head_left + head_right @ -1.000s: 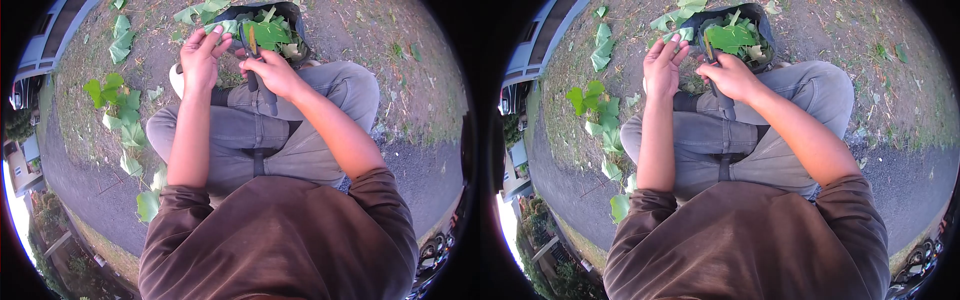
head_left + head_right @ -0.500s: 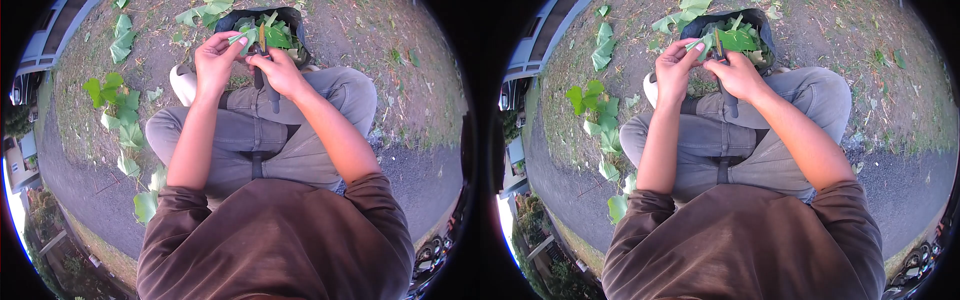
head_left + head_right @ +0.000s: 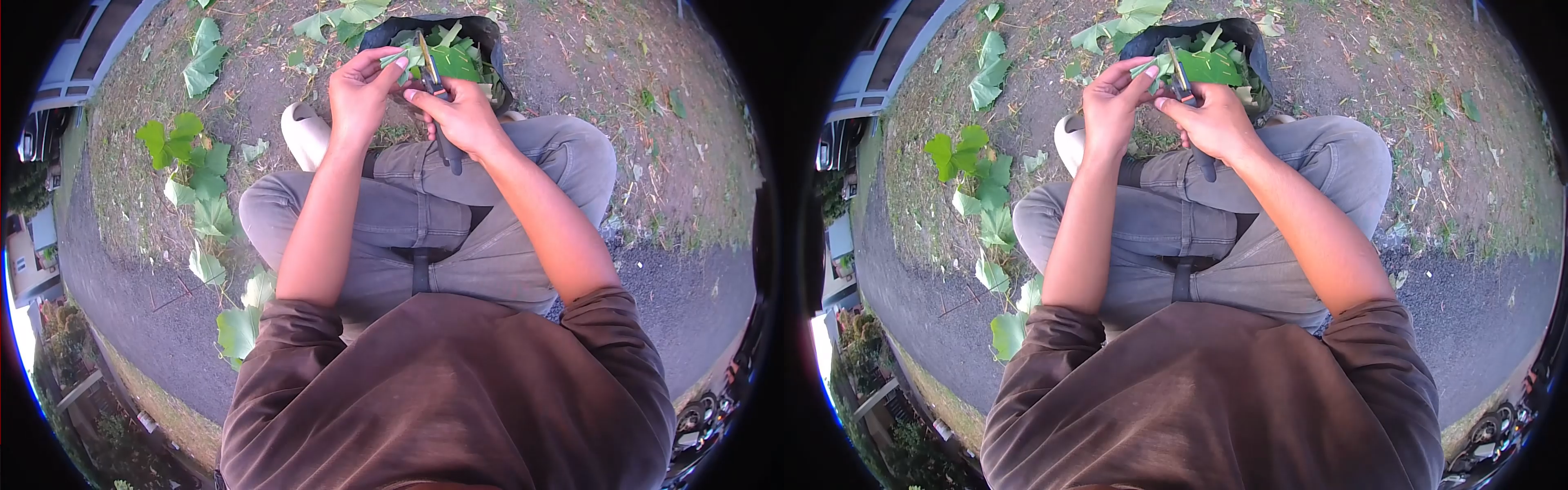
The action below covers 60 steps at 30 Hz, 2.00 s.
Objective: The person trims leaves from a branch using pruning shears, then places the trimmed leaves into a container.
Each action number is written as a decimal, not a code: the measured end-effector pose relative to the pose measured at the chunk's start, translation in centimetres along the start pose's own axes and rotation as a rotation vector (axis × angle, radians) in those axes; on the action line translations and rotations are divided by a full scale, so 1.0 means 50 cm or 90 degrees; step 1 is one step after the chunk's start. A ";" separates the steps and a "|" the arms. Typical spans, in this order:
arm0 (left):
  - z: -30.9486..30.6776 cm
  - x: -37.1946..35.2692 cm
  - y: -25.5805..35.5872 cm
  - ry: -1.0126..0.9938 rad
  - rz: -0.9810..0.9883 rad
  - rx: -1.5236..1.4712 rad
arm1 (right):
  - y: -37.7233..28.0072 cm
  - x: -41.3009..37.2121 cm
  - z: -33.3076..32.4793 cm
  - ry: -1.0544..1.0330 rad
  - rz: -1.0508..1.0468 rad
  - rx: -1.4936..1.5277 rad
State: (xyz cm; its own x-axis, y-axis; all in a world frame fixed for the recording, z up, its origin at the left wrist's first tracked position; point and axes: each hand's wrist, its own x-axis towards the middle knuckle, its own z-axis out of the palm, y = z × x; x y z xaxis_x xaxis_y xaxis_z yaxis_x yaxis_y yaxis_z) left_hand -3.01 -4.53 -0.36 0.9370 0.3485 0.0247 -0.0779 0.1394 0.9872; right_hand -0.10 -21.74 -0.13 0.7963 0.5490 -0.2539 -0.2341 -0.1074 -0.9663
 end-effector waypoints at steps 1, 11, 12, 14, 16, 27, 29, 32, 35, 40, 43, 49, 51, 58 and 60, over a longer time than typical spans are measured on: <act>0.001 0.002 -0.001 0.004 -0.005 -0.020 | 0.000 0.000 0.000 -0.001 -0.001 -0.002; -0.026 0.011 -0.006 0.073 -0.014 -0.162 | -0.018 0.011 -0.032 -0.092 0.156 0.420; -0.027 0.010 -0.009 0.064 -0.008 -0.167 | -0.017 0.011 -0.033 -0.095 0.156 0.420; -0.025 0.010 -0.008 0.056 -0.002 -0.172 | -0.015 0.007 -0.035 -0.104 0.189 0.352; -0.023 0.009 -0.008 0.046 -0.027 -0.215 | -0.003 0.008 -0.022 -0.100 0.168 0.245; -0.003 -0.011 0.017 -0.006 -0.027 -0.009 | 0.014 0.001 0.004 -0.062 -0.027 0.020; 0.000 -0.014 0.019 -0.011 -0.021 0.006 | 0.019 0.003 0.006 -0.026 -0.037 -0.007; -0.003 -0.012 0.011 -0.011 0.027 0.091 | 0.005 0.003 -0.002 -0.036 -0.032 -0.054; -0.006 -0.009 0.008 -0.021 0.025 0.096 | 0.019 0.010 -0.001 -0.024 -0.045 -0.115; 0.005 0.000 0.000 -0.002 0.052 0.086 | 0.020 0.011 -0.001 0.002 -0.007 -0.056; 0.004 0.012 -0.007 0.002 0.041 0.060 | 0.010 0.009 0.001 0.015 0.041 0.028; -0.018 0.015 -0.005 0.026 0.000 -0.025 | -0.011 0.019 -0.026 -0.026 0.125 0.299; -0.023 0.015 -0.009 0.030 -0.003 -0.048 | -0.016 0.020 -0.038 -0.093 0.132 0.451; -0.027 0.013 -0.002 0.024 -0.055 -0.163 | -0.040 -0.007 -0.042 -0.192 0.155 0.701; -0.033 0.017 0.001 0.016 -0.067 -0.215 | -0.026 -0.004 -0.036 -0.244 0.177 0.649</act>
State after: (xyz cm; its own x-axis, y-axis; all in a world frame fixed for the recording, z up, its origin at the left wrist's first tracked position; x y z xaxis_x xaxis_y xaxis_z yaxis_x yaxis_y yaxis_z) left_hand -2.76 -2.68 -0.53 0.9374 0.3385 -0.0824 -0.0936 0.4724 0.8764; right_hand 1.06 -23.21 1.12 0.4625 0.8490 -0.2555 -0.8636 0.3661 -0.3468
